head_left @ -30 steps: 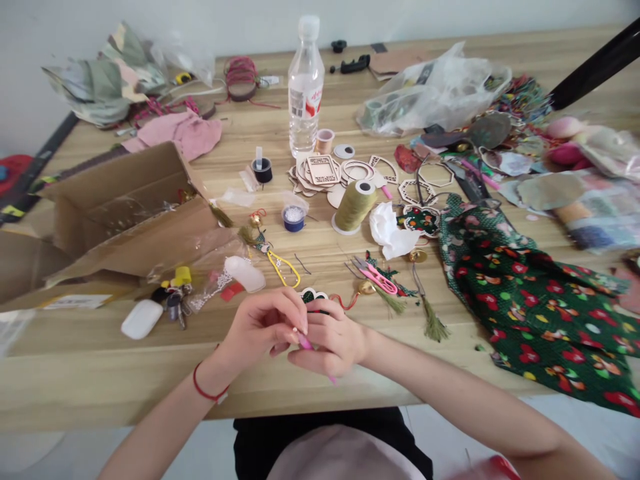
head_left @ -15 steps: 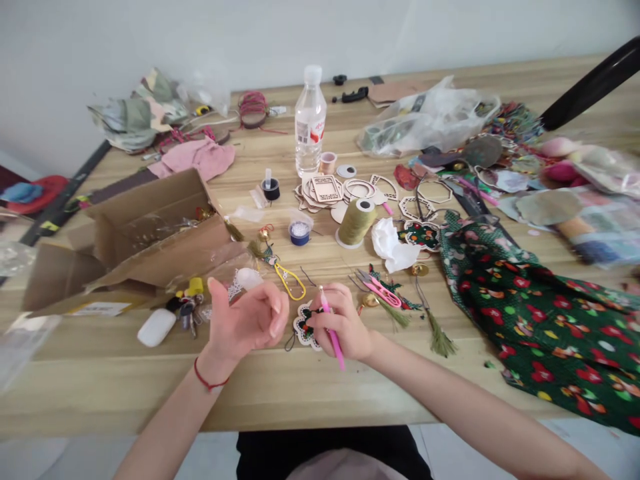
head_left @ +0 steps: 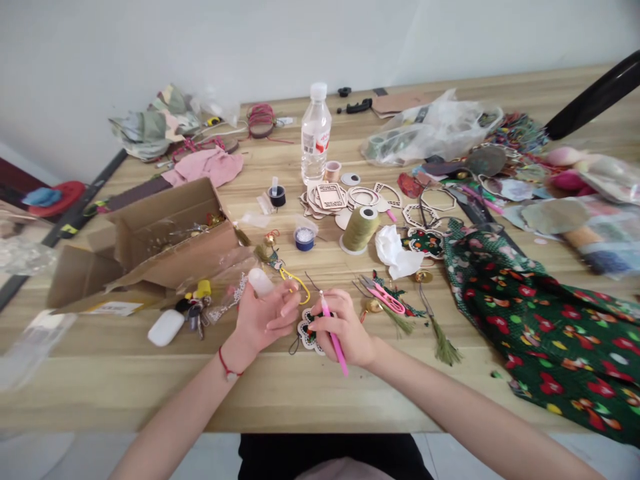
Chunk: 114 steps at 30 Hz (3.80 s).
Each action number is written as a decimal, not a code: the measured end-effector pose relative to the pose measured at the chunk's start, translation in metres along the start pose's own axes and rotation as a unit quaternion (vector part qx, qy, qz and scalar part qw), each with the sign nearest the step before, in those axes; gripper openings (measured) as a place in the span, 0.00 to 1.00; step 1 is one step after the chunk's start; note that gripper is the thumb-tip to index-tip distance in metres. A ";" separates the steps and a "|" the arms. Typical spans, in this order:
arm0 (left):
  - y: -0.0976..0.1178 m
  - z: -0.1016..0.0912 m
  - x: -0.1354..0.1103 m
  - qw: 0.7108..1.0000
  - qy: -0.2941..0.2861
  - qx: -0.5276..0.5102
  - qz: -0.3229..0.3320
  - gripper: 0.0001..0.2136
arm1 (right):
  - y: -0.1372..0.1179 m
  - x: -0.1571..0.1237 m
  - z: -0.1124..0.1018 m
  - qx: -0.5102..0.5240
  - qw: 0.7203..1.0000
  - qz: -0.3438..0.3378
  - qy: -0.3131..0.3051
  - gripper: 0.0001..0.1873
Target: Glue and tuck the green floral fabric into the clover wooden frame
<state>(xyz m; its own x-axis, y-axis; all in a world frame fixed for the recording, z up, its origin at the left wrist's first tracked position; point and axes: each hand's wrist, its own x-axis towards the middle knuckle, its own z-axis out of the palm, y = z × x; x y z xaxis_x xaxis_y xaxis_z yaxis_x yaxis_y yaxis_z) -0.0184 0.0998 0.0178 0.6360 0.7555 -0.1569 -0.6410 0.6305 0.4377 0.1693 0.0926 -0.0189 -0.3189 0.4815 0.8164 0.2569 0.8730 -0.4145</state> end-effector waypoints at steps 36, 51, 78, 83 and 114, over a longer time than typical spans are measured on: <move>0.008 0.034 -0.028 0.755 0.077 0.500 0.418 0.26 | -0.011 0.004 -0.003 0.002 0.979 -0.189 -0.074 0.05; 0.002 0.037 -0.024 0.744 0.106 0.506 0.423 0.27 | -0.013 0.006 -0.003 -0.004 0.975 -0.210 -0.077 0.04; -0.001 0.041 -0.021 0.723 0.128 0.522 0.434 0.30 | -0.016 0.011 -0.003 -0.004 0.974 -0.216 -0.065 0.04; -0.001 0.040 -0.021 0.726 0.122 0.523 0.430 0.29 | -0.015 0.012 -0.002 -0.012 0.974 -0.214 -0.072 0.05; 0.002 0.033 -0.017 0.911 0.113 0.324 0.227 0.28 | -0.007 0.003 -0.005 -0.018 0.988 -0.113 -0.099 0.09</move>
<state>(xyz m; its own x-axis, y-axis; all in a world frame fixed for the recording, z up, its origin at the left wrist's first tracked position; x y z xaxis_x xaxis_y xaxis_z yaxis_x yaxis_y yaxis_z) -0.0159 0.0823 0.0508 0.2170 0.9758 0.0251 -0.3815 0.0611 0.9224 0.1712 0.0871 -0.0115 -0.5438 0.2836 0.7898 0.1895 0.9584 -0.2136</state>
